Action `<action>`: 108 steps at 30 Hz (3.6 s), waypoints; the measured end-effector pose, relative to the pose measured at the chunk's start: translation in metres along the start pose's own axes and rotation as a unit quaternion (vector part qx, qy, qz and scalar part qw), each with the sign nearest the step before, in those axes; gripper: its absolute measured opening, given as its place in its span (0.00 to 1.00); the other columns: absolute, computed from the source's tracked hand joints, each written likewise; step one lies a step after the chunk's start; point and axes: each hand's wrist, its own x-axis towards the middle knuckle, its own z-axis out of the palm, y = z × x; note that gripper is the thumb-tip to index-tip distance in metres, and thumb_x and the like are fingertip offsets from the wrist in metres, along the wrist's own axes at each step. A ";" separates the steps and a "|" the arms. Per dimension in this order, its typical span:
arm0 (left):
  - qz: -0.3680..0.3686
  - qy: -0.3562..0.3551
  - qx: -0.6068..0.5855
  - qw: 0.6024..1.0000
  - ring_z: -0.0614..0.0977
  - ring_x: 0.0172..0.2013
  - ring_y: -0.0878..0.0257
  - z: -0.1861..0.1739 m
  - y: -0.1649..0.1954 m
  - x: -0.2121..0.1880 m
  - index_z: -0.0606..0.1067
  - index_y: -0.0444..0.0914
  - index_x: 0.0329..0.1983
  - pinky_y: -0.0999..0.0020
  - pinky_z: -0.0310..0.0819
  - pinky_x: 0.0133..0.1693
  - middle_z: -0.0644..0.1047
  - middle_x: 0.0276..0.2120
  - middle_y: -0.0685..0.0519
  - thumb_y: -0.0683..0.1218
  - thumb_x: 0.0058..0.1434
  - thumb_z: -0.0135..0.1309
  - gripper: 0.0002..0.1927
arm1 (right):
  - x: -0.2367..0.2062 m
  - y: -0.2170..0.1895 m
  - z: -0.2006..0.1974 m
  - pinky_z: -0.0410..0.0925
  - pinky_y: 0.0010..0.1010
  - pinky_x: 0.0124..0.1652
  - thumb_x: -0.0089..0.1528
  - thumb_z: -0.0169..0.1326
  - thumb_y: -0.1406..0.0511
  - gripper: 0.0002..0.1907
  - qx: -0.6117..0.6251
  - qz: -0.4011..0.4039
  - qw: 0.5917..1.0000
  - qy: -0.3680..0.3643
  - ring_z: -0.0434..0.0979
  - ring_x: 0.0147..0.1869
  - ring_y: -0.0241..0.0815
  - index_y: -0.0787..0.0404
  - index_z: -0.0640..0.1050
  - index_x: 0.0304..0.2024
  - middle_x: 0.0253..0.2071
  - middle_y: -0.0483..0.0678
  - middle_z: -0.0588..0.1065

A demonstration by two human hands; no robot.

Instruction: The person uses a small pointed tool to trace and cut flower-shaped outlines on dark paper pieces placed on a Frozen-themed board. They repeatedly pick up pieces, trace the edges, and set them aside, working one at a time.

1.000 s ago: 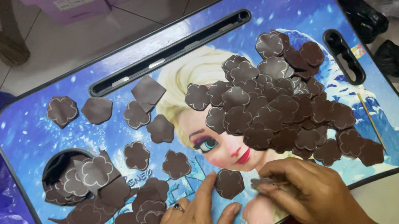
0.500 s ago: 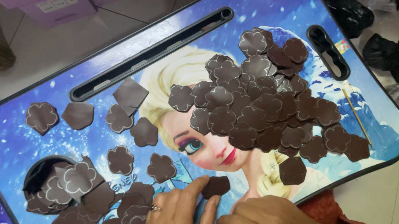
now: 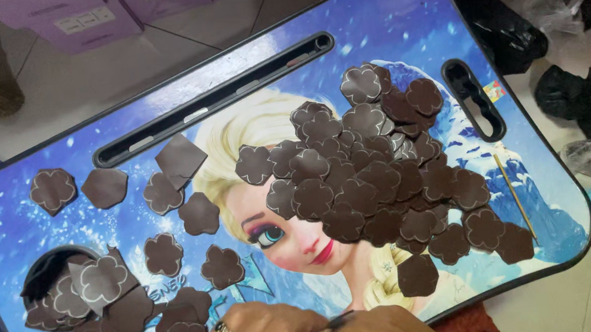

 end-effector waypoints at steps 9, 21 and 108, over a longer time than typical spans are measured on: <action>0.064 -0.065 -0.089 0.992 0.78 0.37 0.52 0.038 0.014 0.072 0.76 0.40 0.37 0.57 0.70 0.39 0.76 0.33 0.51 0.45 0.59 0.63 0.08 | -0.006 0.002 0.015 0.74 0.37 0.33 0.58 0.62 0.61 0.09 -0.020 0.000 1.000 -0.016 0.83 0.34 0.47 0.57 0.79 0.39 0.30 0.50 0.77; 0.028 0.065 0.176 0.982 0.80 0.34 0.56 -0.074 -0.039 0.054 0.79 0.43 0.46 0.59 0.70 0.36 0.79 0.33 0.55 0.46 0.57 0.61 0.13 | 0.007 0.011 0.042 0.77 0.30 0.31 0.50 0.71 0.55 0.16 -0.033 0.244 0.968 0.054 0.86 0.31 0.36 0.48 0.84 0.40 0.29 0.41 0.81; -0.375 0.145 -0.300 0.865 0.86 0.39 0.69 -0.120 -0.055 -0.027 0.73 0.39 0.61 0.75 0.80 0.40 0.83 0.43 0.53 0.37 0.58 0.56 0.25 | 0.070 -0.016 0.031 0.73 0.35 0.39 0.54 0.67 0.53 0.17 -0.132 0.101 0.985 0.053 0.83 0.40 0.38 0.48 0.83 0.43 0.39 0.40 0.78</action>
